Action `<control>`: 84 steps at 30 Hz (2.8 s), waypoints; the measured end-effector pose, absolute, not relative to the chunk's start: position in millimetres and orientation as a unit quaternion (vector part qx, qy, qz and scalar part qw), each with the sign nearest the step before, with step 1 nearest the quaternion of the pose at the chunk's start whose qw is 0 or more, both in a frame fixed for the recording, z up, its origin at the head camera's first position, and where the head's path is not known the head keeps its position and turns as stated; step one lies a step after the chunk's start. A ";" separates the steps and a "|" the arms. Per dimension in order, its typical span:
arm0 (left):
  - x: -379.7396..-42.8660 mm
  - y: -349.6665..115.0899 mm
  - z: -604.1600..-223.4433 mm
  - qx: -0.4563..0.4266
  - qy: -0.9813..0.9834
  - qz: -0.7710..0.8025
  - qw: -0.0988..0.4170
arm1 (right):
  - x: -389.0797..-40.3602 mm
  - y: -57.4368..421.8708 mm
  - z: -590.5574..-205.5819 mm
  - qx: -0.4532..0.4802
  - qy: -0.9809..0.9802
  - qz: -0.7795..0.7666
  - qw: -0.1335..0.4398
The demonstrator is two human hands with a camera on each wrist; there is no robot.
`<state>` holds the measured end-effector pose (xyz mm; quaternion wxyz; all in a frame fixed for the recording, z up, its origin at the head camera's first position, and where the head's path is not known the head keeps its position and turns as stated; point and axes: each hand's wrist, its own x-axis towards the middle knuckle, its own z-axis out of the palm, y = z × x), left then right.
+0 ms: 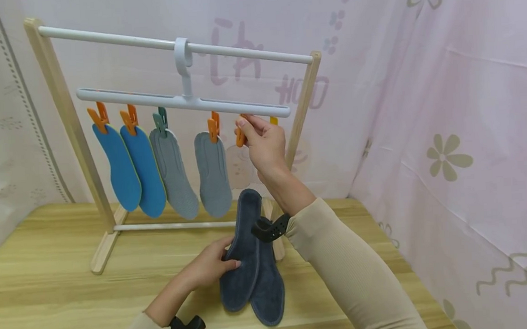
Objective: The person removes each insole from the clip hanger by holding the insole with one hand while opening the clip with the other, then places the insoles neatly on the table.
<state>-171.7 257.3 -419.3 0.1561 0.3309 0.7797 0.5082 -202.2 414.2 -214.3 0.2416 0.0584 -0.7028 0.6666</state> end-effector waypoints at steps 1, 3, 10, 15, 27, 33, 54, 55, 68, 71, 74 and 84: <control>-172.5 257.0 -420.8 0.329 0.780 0.508 0.158 | -202.4 414.4 -214.4 0.059 -0.703 0.666 0.242; -174.3 256.7 -423.7 0.327 0.783 0.505 0.160 | -202.8 414.6 -214.5 0.060 -0.702 0.667 0.242; -179.9 255.0 -433.9 0.305 0.780 0.516 0.180 | -203.4 415.2 -215.0 0.058 -0.695 0.676 0.238; -184.1 255.2 -441.2 0.296 0.776 0.523 0.192 | -202.6 415.8 -214.8 0.053 -0.688 0.683 0.238; -190.1 246.5 -446.0 0.288 0.761 0.536 0.225 | -202.4 415.4 -216.0 0.048 -0.692 0.680 0.240; -192.6 239.7 -444.0 0.276 0.772 0.519 0.241 | -201.6 415.2 -215.5 0.046 -0.696 0.675 0.240; -177.9 247.9 -432.1 0.226 0.868 0.407 0.171 | -200.7 416.6 -218.2 0.060 -0.702 0.667 0.243; -177.2 248.0 -431.2 0.226 0.875 0.396 0.160 | -200.6 416.6 -218.1 0.061 -0.702 0.667 0.243; -176.1 247.5 -417.9 0.214 0.932 0.284 0.074 | -199.5 416.2 -217.9 0.060 -0.700 0.669 0.242; -176.5 247.7 -415.0 0.229 0.925 0.297 0.066 | -199.4 416.3 -217.7 0.059 -0.702 0.667 0.242; -177.0 248.0 -411.7 0.242 0.913 0.325 0.054 | -199.2 416.1 -217.9 0.060 -0.703 0.666 0.243; -175.0 249.6 -393.1 0.253 0.883 0.393 -0.041 | -200.0 416.0 -219.7 0.068 -0.708 0.657 0.250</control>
